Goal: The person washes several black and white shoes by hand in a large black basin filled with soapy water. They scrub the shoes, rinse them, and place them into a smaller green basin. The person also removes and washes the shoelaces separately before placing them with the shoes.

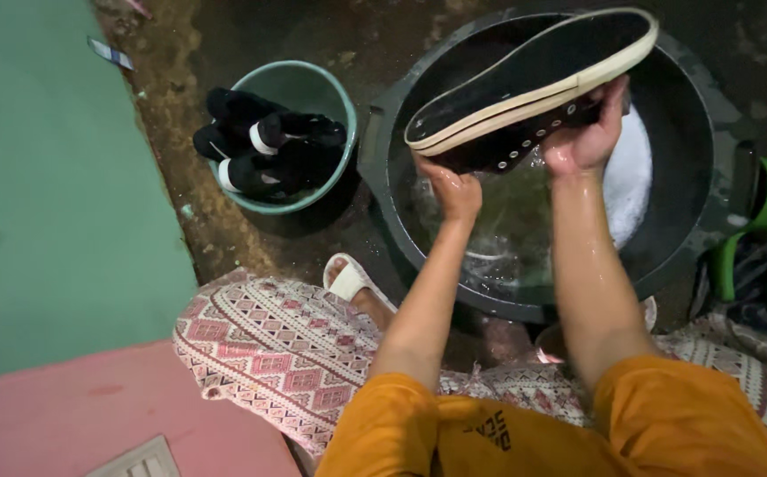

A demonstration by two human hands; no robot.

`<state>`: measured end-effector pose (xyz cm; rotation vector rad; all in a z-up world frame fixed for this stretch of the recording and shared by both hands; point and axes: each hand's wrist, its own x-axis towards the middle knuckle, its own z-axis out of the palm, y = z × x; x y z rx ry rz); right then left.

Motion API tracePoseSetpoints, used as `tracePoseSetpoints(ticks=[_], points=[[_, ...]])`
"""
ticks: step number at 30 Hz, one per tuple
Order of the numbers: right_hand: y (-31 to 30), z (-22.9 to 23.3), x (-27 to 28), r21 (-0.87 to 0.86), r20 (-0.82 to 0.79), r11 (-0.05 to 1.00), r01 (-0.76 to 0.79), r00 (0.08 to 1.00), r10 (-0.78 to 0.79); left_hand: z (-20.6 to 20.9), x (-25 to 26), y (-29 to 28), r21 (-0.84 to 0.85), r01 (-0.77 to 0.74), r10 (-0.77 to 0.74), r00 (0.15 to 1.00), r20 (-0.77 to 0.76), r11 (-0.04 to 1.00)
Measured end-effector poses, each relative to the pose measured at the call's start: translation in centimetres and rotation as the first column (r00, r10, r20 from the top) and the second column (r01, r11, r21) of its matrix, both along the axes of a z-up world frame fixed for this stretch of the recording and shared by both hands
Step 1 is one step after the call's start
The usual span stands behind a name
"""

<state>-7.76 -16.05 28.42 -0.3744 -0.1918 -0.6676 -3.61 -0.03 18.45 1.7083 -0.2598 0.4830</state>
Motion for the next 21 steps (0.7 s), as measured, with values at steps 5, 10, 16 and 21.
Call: tracePoseSetpoints(ticks=[5,10,16,21], points=[[-2.4,-9.8,3.0,-0.171,-0.342,0.983,0.060,0.933,-0.116,-3.4,1.1,0.9,0.279,0.094,0.047,0.888,-0.458,0.956],[-2.0,-19.4,5.1,-0.726,-0.580,0.677,-0.123,0.638,-0.506,-12.0,2.9,1.5,0.263,0.448,0.059,0.420,-0.906,0.855],[-0.3,-26.4,4.7,-0.847,-0.525,0.309,-0.433,0.587,-0.617,-19.8,3.0,2.7,0.110,0.411,0.063,0.126,-0.990,0.905],[1.9,-27.5,3.8,-0.715,-0.390,-0.053,-0.697,0.461,-0.797,-21.0,2.2,2.4,0.015,0.316,0.026,-0.031,-0.999,0.949]])
